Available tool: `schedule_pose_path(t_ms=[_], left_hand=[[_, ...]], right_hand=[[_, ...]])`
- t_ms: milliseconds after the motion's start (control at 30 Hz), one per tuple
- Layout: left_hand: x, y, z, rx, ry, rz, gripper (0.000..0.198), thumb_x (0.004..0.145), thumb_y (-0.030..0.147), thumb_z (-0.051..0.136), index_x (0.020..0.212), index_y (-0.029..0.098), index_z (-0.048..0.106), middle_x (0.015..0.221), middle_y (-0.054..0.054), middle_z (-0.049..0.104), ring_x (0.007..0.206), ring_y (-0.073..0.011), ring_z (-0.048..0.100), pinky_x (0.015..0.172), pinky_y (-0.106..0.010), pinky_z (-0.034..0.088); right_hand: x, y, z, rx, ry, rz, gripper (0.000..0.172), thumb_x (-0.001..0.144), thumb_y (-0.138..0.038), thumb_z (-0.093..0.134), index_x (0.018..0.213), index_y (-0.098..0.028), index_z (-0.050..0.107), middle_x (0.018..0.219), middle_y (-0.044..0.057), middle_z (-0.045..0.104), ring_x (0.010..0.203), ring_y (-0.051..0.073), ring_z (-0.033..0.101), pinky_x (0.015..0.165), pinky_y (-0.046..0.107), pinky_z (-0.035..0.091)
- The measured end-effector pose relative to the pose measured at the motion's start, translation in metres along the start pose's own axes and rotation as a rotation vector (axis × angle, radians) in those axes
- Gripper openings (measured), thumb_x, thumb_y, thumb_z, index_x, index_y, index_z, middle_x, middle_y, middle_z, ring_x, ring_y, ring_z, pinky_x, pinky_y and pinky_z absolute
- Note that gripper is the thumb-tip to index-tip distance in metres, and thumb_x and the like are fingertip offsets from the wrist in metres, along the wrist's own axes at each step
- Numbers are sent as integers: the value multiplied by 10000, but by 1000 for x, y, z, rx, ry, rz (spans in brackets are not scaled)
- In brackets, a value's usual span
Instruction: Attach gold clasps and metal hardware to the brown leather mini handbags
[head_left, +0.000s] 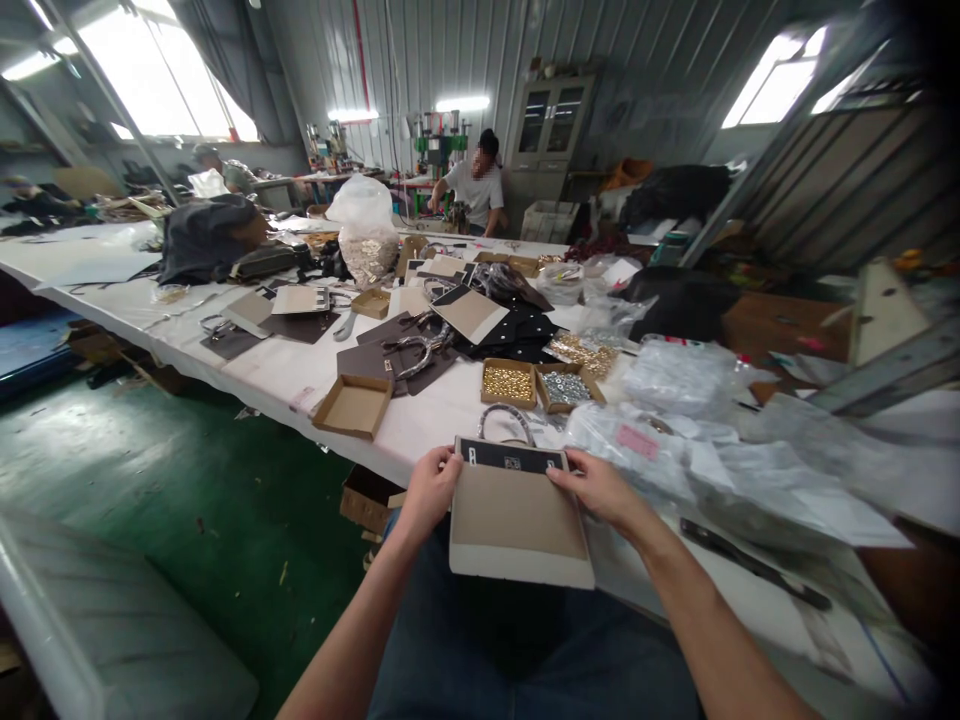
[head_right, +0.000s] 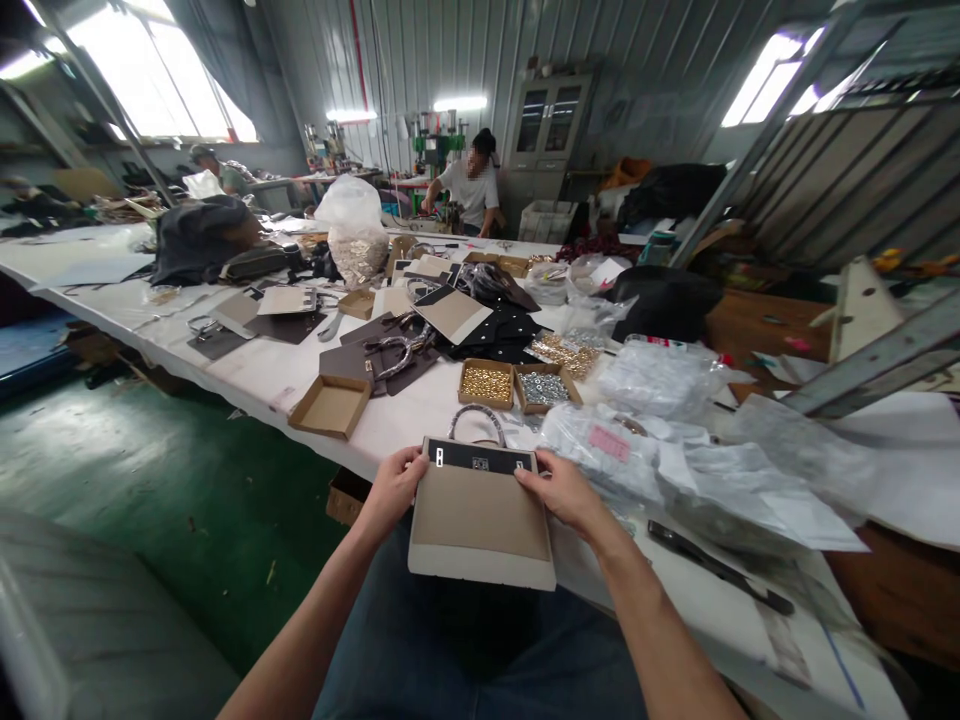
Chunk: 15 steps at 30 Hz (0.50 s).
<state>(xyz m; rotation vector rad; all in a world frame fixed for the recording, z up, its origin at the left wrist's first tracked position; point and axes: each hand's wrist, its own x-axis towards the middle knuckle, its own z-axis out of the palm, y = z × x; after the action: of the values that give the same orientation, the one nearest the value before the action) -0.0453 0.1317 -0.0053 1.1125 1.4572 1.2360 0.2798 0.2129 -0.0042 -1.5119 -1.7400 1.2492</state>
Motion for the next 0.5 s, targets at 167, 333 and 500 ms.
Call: schedule_pose_path(t_ms=[167,333,500], left_hand=[[10,-8,-2,-65,-42,-27,461,959,593,701,740,218,546,724,12,530,709,-161,475,652,-275,357],[18,-21,-2,-16,33,-52,544,963,690,710,735,218,567,706,22,505,695,-163,460,643,-284,345],[26,-21,-4,145,91,51,481,1012,599,672,726,219,607,713,-2,599,737,-197,540,693,-314,364]], right_hand=[[4,6,2,-93,26,-19,428,858,-555,791,1111,-214,843,1158,126,886,1045,360,820,936,460,621],[14,23,4,-275,197,11,506,849,-613,772,1184,-238,824,1087,139,880,914,367,819,857,473,608],[16,28,10,-277,214,6,581,828,-646,777,1239,-238,813,1051,143,874,954,372,822,887,466,606]])
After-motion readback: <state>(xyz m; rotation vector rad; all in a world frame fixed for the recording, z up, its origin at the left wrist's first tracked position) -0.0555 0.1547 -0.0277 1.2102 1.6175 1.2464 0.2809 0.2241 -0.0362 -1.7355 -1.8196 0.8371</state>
